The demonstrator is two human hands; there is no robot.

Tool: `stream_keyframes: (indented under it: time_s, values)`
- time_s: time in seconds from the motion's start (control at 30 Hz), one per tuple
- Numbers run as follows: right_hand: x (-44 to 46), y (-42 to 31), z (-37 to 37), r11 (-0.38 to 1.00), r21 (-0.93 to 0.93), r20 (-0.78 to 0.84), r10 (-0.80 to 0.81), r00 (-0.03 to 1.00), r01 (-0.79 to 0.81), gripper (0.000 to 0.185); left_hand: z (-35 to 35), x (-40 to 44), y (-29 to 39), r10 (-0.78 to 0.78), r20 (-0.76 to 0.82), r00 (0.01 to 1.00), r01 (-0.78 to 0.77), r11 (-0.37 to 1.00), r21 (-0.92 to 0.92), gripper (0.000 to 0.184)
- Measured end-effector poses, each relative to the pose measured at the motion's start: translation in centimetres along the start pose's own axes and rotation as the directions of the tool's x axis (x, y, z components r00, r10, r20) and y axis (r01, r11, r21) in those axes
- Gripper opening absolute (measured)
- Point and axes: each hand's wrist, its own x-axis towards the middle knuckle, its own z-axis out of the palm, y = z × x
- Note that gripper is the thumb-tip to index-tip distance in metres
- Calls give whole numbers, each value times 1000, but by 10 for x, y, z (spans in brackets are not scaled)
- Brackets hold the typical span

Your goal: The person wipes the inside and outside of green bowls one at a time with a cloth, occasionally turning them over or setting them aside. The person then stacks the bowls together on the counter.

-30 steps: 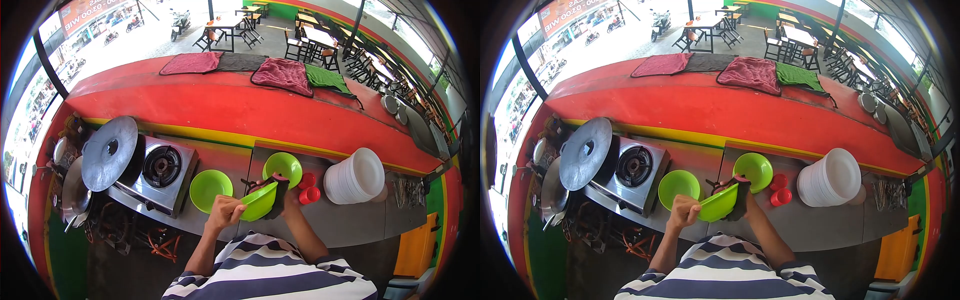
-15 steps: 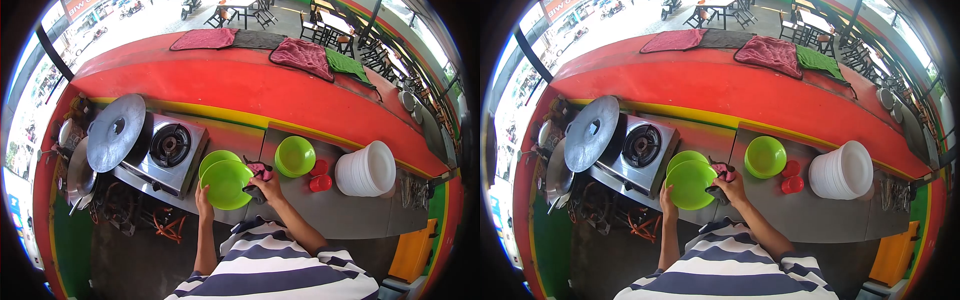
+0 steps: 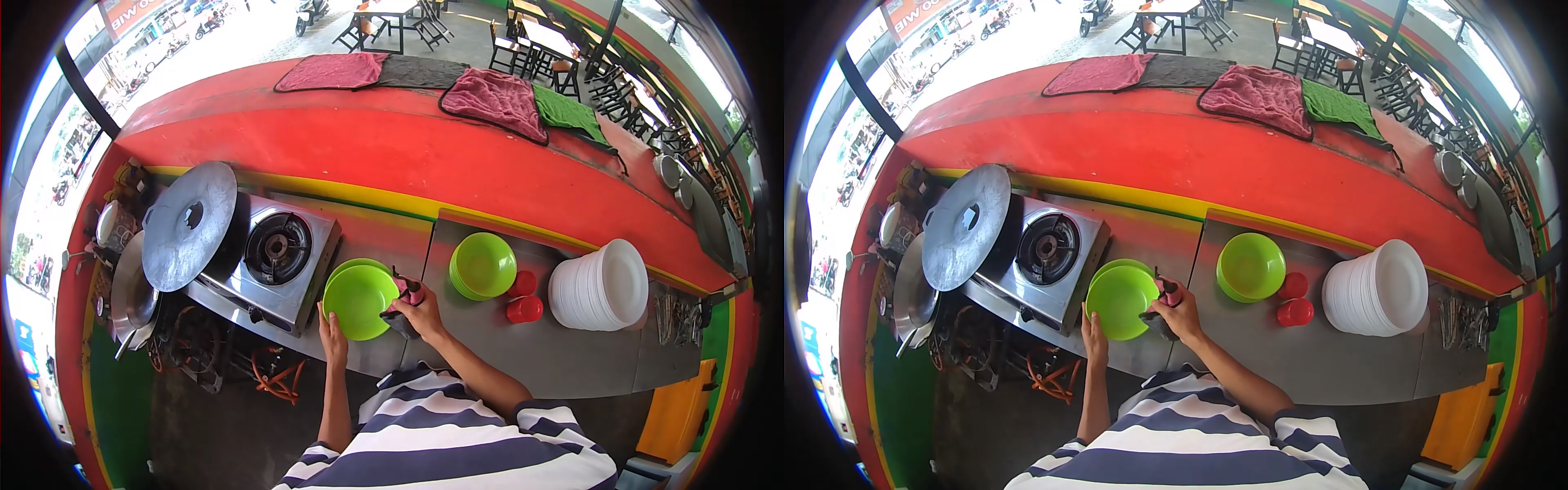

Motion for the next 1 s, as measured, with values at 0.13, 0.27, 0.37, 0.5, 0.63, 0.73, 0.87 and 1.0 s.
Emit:
stream_keyframes:
  time_s: [0.13,0.27,0.37,0.5,0.63,0.73,0.87,1.0]
  values:
    - [-3,10,-15,997,71,-21,31,999,-30,36,1,-1,12,-5,51,999,6,1000,-26,59]
    - [-13,15,-43,973,177,-23,154,988,-148,27,8,0,12,36,-77,996,-25,991,129,59]
    - [-27,-7,-60,950,234,-67,228,971,-206,22,18,0,32,253,-218,942,-154,908,389,59]
    - [-32,10,-93,962,267,-330,153,931,-63,18,40,1,88,418,-198,887,-323,866,381,55]
    - [-31,19,-120,956,282,-546,88,833,84,29,87,-1,112,402,-49,914,-393,910,129,50]
    - [-34,24,-138,974,188,-629,21,777,127,30,126,-8,113,344,140,928,-348,938,1,48]
    - [-38,26,-155,985,89,-699,-45,713,150,30,181,-27,107,225,390,893,-204,974,-94,53]
    - [-39,20,-163,979,-25,-712,-159,684,201,49,237,-24,48,174,483,858,-106,980,-165,68]
